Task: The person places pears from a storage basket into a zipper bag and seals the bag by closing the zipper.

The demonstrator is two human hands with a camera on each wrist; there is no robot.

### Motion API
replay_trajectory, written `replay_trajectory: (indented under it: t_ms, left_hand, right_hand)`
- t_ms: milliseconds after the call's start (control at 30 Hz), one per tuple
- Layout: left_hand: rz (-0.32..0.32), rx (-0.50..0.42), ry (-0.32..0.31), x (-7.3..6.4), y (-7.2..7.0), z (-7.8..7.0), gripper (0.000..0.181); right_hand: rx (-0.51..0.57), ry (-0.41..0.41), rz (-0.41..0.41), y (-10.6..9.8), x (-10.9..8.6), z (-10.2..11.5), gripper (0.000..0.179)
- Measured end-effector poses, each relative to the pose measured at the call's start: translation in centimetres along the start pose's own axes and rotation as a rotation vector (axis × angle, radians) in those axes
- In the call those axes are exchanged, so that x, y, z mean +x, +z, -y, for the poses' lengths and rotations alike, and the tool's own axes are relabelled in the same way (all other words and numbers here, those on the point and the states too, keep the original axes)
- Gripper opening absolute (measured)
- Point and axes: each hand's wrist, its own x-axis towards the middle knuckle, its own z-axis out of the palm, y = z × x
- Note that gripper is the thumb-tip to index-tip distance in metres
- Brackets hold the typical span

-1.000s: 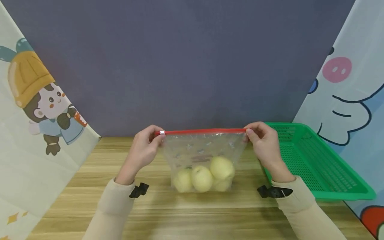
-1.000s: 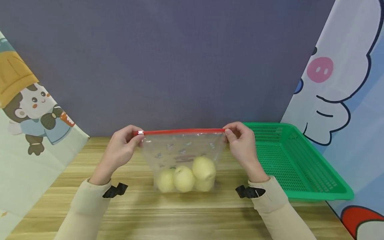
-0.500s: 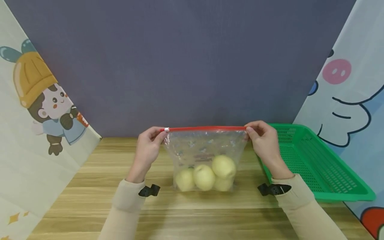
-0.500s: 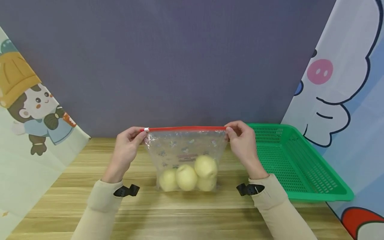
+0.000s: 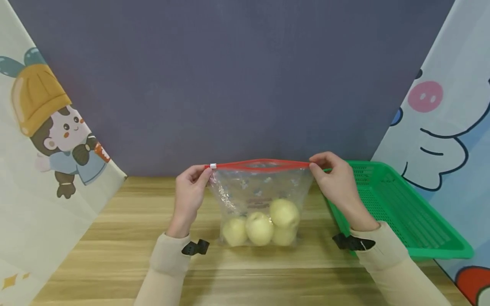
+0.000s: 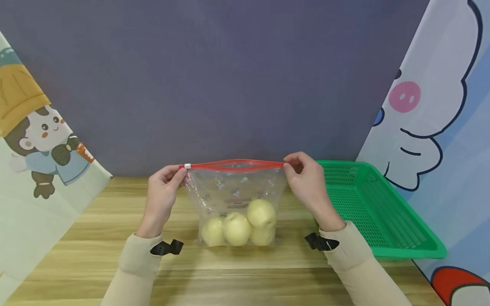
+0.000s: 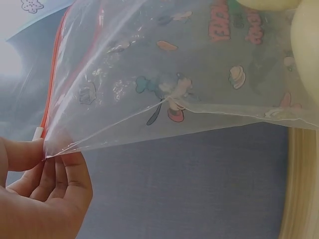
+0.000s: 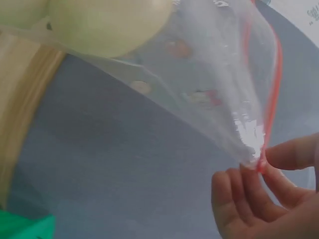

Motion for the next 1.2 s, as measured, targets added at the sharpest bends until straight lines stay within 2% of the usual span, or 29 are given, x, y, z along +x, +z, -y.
replay_trajectory:
  t_ms: [300, 500, 733, 867, 1200]
  left_hand:
    - [0.032, -0.062, 0.016, 0.1, 0.2, 0.0, 0.018]
    - [0.036, -0.08, 0.036, 0.0, 0.2, 0.1, 0.018]
    - [0.057, -0.092, 0.026, 0.1, 0.5, 0.2, 0.017]
    - [0.051, -0.084, 0.024, 0.2, 0.7, 0.2, 0.016]
    - [0.054, -0.092, 0.025, 0.0, 0.6, 0.1, 0.016]
  right_hand:
    - [-0.102, -0.151, 0.026, 0.5, 0.9, 3.9, 0.018]
    - [-0.089, -0.235, 0.127, 1.9, 1.9, 6.4, 0.017]
    - [-0.043, -0.257, 0.275, 4.0, 2.8, 8.8, 0.02]
    - [-0.061, -0.25, 0.372, 4.9, 3.4, 10.3, 0.026]
    - [-0.113, -0.229, 0.492, 7.5, 4.6, 12.4, 0.033]
